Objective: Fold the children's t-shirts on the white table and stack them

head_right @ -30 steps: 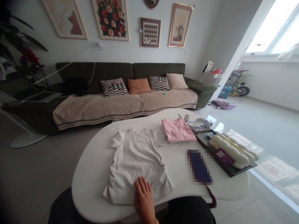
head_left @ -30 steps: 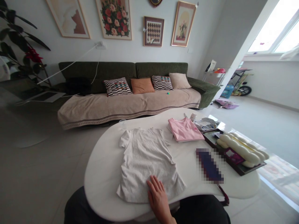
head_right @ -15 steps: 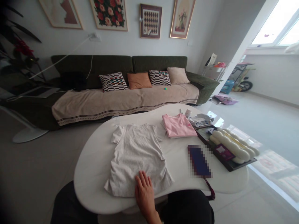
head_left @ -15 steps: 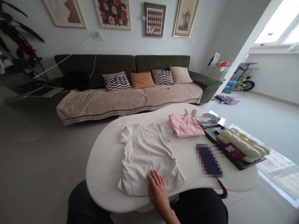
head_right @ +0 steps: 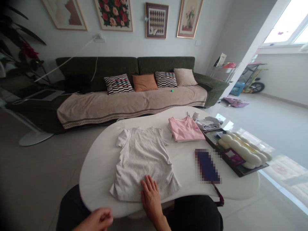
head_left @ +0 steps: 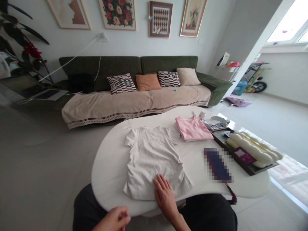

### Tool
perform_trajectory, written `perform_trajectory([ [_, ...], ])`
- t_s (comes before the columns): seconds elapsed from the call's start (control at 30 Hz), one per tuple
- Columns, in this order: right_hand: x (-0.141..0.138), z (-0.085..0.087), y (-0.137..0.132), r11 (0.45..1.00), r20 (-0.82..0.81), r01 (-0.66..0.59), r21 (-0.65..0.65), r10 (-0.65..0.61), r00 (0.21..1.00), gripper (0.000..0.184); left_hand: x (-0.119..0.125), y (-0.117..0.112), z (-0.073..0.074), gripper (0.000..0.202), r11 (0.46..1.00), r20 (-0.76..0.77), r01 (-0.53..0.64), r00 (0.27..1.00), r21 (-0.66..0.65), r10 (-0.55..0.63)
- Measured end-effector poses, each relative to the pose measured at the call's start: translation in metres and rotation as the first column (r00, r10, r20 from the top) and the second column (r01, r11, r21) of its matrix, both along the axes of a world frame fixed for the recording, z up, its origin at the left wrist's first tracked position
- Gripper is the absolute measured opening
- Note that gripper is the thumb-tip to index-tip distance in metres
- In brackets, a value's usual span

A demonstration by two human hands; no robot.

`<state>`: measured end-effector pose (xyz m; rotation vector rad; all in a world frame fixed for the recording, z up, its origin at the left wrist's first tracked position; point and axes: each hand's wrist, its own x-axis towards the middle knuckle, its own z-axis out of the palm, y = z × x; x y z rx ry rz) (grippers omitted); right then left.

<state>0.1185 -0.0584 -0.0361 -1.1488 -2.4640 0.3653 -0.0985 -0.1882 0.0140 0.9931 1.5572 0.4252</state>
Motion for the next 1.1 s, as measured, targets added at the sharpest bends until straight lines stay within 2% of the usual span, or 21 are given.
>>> perform_trajectory([
  [0.07, 0.001, 0.0, 0.0, 0.999, -0.002, -0.031, -0.012, 0.031, 1.0, 0.042, -0.019, 0.041, 0.0, 0.027, 0.979, -0.122, -0.016, 0.992, 0.205, 0.042],
  [0.13, 0.006, 0.002, 0.004, 0.999, -0.046, -0.05, -0.01, 0.049, 0.998, 0.042, -0.034, 0.073, -0.002, 0.026, 0.918, -0.246, -0.093, 0.949, 0.385, 0.199],
  [0.2, 0.016, 0.004, 0.013, 1.0, -0.108, -0.012, 0.011, 0.013, 0.994, 0.04, -0.041, 0.094, -0.01, 0.03, 0.873, -0.335, -0.2, 0.867, 0.445, 0.37],
  [0.23, 0.023, 0.005, 0.02, 0.999, -0.131, 0.045, 0.021, -0.042, 0.99, 0.038, -0.042, 0.1, -0.016, 0.032, 0.862, -0.364, -0.236, 0.833, 0.448, 0.417],
  [0.3, 0.041, 0.007, 0.038, 0.975, -0.13, 0.22, 0.024, -0.216, 0.968, 0.036, -0.039, 0.106, -0.029, 0.032, 0.86, -0.377, -0.26, 0.815, 0.44, 0.44],
  [0.37, 0.06, 0.009, 0.057, 0.914, -0.039, 0.406, -0.013, -0.407, 0.913, 0.036, -0.031, 0.106, -0.039, 0.03, 0.862, -0.341, -0.256, 0.84, 0.437, 0.422],
  [0.43, 0.073, 0.009, 0.072, 0.849, 0.075, 0.524, -0.062, -0.52, 0.851, 0.038, -0.022, 0.104, -0.044, 0.026, 0.863, -0.316, -0.254, 0.855, 0.437, 0.412],
  [0.5, 0.081, 0.008, 0.083, 0.826, 0.142, 0.552, -0.112, -0.537, 0.832, 0.032, -0.016, 0.102, -0.043, 0.025, 0.86, -0.329, -0.258, 0.845, 0.439, 0.421],
  [0.6, 0.087, 0.011, 0.096, 0.843, 0.145, 0.514, -0.157, -0.495, 0.856, 0.015, -0.009, 0.097, -0.041, 0.032, 0.859, -0.355, -0.277, 0.823, 0.432, 0.444],
  [0.67, 0.096, 0.016, 0.105, 0.84, 0.132, 0.519, -0.158, -0.503, 0.854, 0.015, 0.0, 0.088, -0.04, 0.038, 0.863, -0.321, -0.314, 0.833, 0.395, 0.45],
  [0.73, 0.109, 0.024, 0.116, 0.824, 0.116, 0.551, -0.134, -0.539, 0.834, 0.02, 0.013, 0.075, -0.041, 0.042, 0.9, -0.235, -0.329, 0.887, 0.286, 0.398],
  [0.77, 0.116, 0.028, 0.12, 0.813, 0.112, 0.57, -0.12, -0.559, 0.821, 0.022, 0.021, 0.068, -0.04, 0.043, 0.931, -0.169, -0.299, 0.927, 0.209, 0.336],
  [0.83, 0.126, 0.035, 0.126, 0.783, 0.103, 0.62, -0.047, -0.613, 0.783, 0.025, 0.032, 0.056, -0.036, 0.041, 0.989, -0.014, -0.129, 0.991, 0.066, 0.13],
  [0.9, 0.123, 0.039, 0.124, 0.766, 0.061, 0.638, 0.076, -0.642, 0.764, 0.029, 0.033, 0.055, -0.026, 0.035, 0.998, 0.082, 0.054, 0.995, 0.017, -0.055],
  [0.97, 0.104, 0.039, 0.11, 0.808, -0.005, 0.569, 0.152, -0.575, 0.818, 0.032, 0.02, 0.07, -0.013, 0.03, 0.991, 0.013, 0.085, 0.996, 0.107, -0.087],
  [1.0, 0.088, 0.036, 0.098, 0.857, -0.035, 0.492, 0.15, -0.493, 0.869, 0.033, 0.01, 0.084, -0.006, 0.03, 0.979, -0.067, 0.036, 0.997, 0.199, -0.023],
  [1.07, 0.049, 0.027, 0.067, 0.958, -0.068, 0.279, 0.063, -0.274, 0.959, 0.033, -0.017, 0.12, 0.003, 0.028, 0.9, -0.215, -0.088, 0.957, 0.427, 0.196],
  [1.1, 0.03, 0.021, 0.05, 0.985, -0.072, 0.171, 0.025, -0.169, 0.983, 0.034, -0.03, 0.141, 0.005, 0.03, 0.842, -0.262, -0.169, 0.903, 0.512, 0.341],
])
